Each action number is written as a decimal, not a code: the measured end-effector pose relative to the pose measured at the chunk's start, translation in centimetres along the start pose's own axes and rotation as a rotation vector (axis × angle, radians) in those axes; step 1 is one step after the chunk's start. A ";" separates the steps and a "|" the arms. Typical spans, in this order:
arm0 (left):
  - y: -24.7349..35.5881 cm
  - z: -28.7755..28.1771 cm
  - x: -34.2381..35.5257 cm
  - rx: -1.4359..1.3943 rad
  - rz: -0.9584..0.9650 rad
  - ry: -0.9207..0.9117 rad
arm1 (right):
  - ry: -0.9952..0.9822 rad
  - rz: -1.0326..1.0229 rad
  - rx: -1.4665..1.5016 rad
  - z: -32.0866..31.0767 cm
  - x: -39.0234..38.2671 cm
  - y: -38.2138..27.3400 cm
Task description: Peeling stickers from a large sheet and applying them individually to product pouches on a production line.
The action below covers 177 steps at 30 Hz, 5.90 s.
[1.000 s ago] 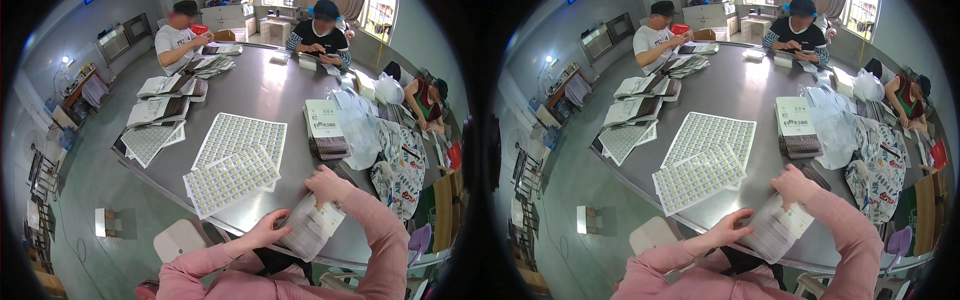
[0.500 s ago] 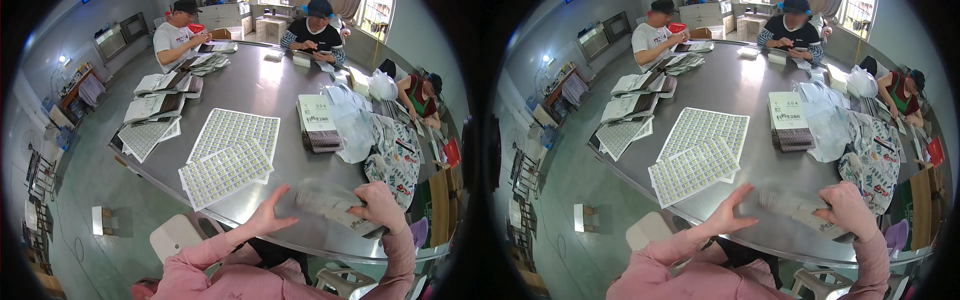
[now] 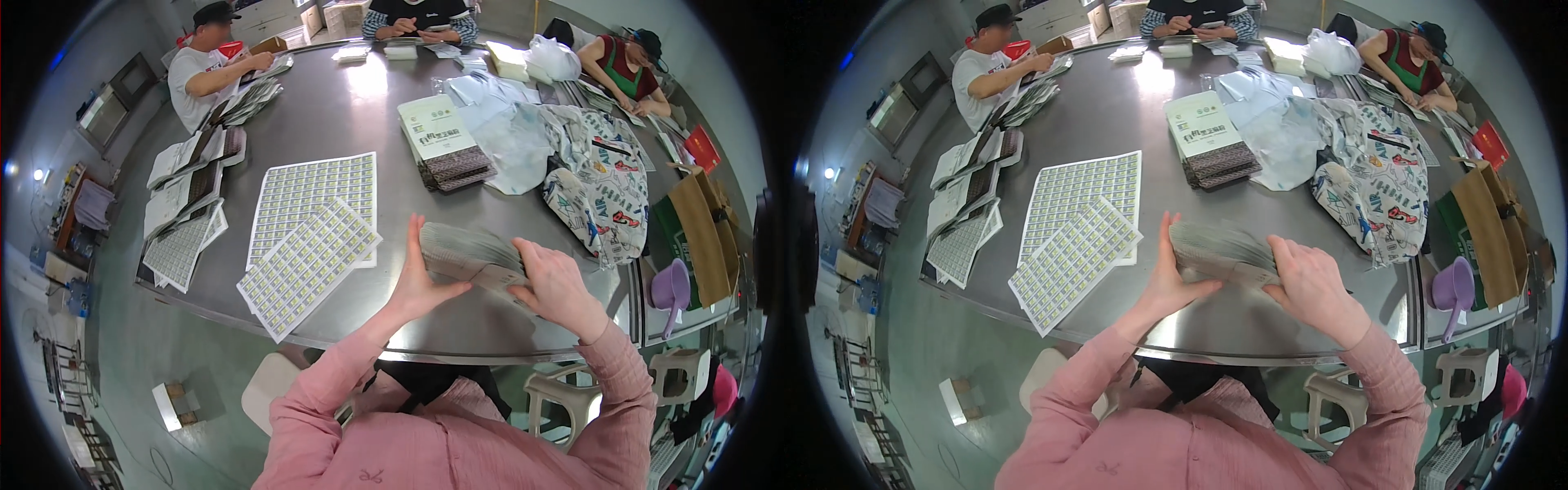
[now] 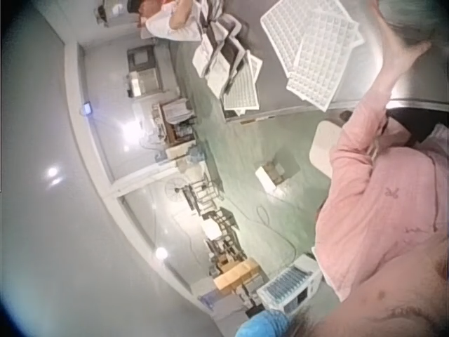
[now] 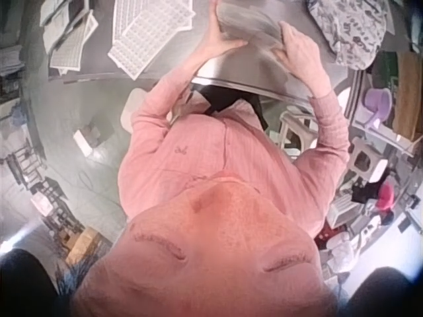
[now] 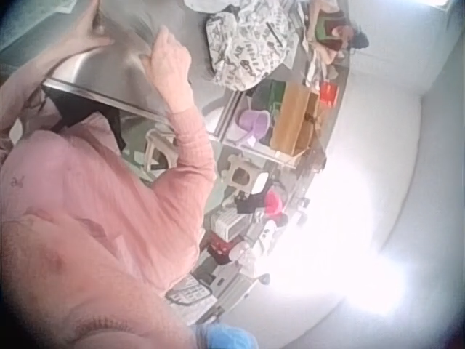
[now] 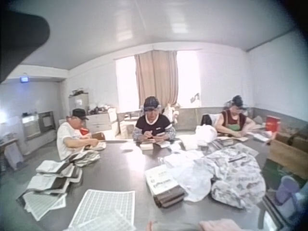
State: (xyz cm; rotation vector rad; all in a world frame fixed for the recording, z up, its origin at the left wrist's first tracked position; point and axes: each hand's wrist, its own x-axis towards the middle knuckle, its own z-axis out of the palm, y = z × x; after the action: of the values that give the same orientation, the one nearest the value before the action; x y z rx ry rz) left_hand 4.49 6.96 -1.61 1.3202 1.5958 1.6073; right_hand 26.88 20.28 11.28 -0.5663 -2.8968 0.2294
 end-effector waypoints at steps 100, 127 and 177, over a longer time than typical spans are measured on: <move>12.4 -8.5 -7.5 -0.257 -0.349 -0.067 | 0.189 0.543 0.871 -1.5 -12.1 -3.7; 5.6 -2.1 -9.0 -0.308 -0.471 -0.216 | 0.106 0.295 0.794 4.8 -5.3 -6.4; 3.0 -0.5 -8.8 0.181 0.056 -0.105 | -0.301 0.492 0.176 8.8 8.8 -4.2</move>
State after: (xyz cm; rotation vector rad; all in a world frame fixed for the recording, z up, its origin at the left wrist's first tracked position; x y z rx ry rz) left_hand 8.26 -1.48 -1.12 1.5287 1.6855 1.4274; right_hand 15.53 18.86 4.81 -1.3029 -2.9127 0.6803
